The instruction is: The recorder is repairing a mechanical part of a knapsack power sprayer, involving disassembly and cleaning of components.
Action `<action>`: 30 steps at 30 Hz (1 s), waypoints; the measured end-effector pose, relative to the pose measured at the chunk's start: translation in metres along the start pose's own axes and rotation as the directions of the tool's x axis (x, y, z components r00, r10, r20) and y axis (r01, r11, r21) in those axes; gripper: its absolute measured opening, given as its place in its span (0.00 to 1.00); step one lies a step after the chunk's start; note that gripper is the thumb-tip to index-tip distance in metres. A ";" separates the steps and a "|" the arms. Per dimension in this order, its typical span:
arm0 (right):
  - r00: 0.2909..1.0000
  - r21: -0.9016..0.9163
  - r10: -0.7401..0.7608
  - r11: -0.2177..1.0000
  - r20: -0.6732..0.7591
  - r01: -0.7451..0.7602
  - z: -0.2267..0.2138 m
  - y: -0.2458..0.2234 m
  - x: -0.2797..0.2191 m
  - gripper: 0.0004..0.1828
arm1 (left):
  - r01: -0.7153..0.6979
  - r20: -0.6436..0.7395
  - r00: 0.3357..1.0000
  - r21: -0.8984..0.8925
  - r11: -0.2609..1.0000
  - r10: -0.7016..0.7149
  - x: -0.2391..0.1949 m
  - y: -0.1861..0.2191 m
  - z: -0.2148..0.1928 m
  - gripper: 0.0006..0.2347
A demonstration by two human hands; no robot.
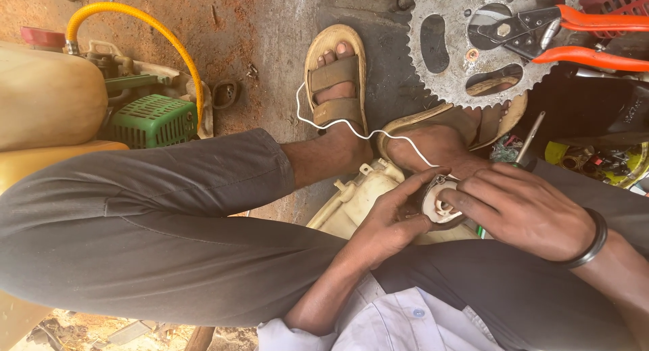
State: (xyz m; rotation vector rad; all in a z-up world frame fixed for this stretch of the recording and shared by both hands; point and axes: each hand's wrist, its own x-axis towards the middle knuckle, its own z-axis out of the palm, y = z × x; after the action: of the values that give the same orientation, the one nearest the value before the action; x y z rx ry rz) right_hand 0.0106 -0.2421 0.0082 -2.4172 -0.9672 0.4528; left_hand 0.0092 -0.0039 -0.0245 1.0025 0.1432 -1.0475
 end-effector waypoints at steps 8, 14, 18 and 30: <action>0.996 0.005 0.045 0.999 0.075 -0.045 -0.001 -0.001 0.000 0.36 | -0.029 0.013 0.999 -0.028 0.999 0.030 -0.004 0.003 -0.001 0.34; 0.999 0.074 0.029 0.997 -0.044 -0.025 -0.004 -0.001 0.003 0.34 | 0.022 -0.036 0.999 0.066 0.998 -0.020 0.001 -0.008 0.000 0.33; 0.999 0.048 0.026 0.998 0.033 -0.027 -0.014 -0.005 0.005 0.36 | -0.009 -0.067 0.998 0.076 0.997 0.014 0.002 -0.002 0.002 0.32; 0.993 0.015 0.038 0.999 0.114 -0.040 -0.003 0.004 0.004 0.38 | 0.057 -0.070 0.996 0.060 0.997 -0.052 0.003 -0.002 0.001 0.32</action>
State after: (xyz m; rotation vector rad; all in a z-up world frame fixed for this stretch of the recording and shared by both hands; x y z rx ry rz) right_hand 0.0170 -0.2430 0.0079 -2.4207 -0.9611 0.6162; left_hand 0.0089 -0.0072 -0.0269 1.0963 0.1957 -1.0733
